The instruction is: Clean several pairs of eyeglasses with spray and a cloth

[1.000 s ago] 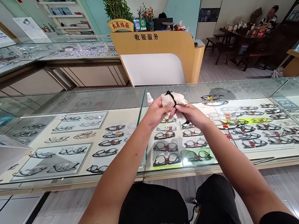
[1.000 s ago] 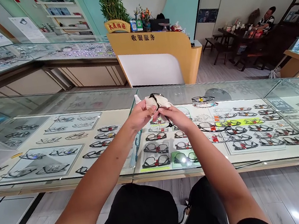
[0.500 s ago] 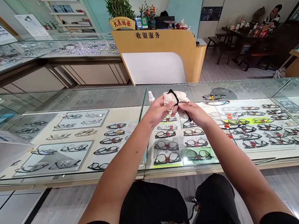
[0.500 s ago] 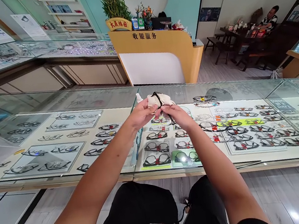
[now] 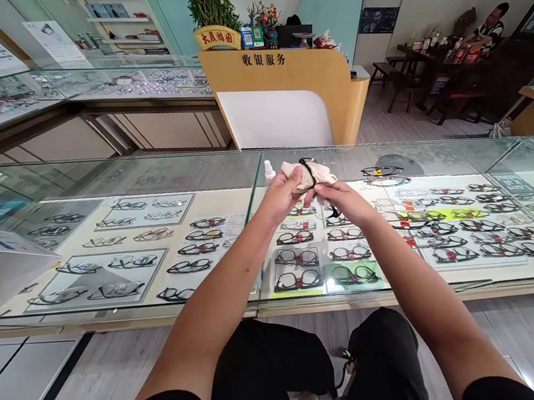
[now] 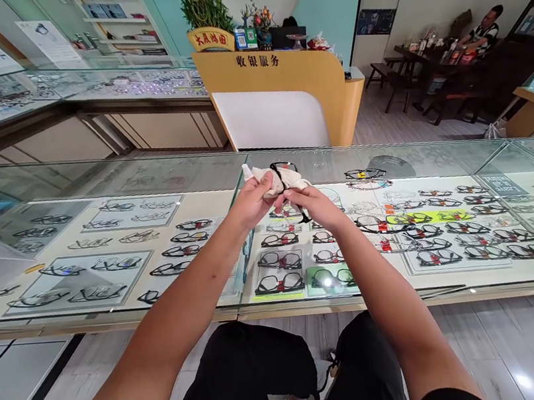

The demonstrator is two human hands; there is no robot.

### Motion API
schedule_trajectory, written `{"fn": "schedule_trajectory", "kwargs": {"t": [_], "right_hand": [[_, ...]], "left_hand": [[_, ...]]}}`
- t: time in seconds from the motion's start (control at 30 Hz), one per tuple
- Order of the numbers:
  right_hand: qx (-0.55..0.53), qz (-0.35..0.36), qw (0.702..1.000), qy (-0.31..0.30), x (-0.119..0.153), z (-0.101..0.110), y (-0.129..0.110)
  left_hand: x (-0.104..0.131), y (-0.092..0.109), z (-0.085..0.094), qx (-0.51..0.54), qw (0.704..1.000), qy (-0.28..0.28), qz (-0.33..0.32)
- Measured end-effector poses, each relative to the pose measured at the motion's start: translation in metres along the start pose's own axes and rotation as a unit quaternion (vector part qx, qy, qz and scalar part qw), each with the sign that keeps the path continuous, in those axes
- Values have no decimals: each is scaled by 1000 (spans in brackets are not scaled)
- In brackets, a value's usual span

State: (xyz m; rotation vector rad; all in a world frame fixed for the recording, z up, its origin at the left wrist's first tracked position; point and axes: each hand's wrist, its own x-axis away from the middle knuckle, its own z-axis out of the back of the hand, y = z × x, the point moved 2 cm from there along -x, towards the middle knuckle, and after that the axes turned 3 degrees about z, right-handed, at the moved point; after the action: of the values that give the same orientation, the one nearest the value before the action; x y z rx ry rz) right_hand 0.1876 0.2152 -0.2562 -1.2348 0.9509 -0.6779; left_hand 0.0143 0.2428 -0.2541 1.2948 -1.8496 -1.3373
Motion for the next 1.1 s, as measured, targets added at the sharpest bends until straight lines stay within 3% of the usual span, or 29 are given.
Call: {"fn": "schedule_trajectory", "kwargs": {"t": [0.17, 0.4, 0.67, 0.83, 0.97, 1.1], "right_hand": [[-31, -19, 999, 9, -1, 1, -1], [32, 31, 999, 0, 1, -7, -10], [-23, -9, 999, 35, -1, 2, -7], [-103, -31, 989, 100, -2, 6, -9], [-159, -31, 979, 127, 0, 10, -14], [-192, -57, 972, 119, 2, 12, -14]], "left_hand": [[4, 6, -3, -15, 999, -47, -18], [1, -5, -4, -3, 998, 48, -50], [-2, -2, 2, 83, 996, 6, 24], [-5, -6, 11, 131, 987, 96, -18], [-8, -10, 15, 55, 990, 98, -86], [-4, -8, 15, -113, 979, 92, -146]]}}
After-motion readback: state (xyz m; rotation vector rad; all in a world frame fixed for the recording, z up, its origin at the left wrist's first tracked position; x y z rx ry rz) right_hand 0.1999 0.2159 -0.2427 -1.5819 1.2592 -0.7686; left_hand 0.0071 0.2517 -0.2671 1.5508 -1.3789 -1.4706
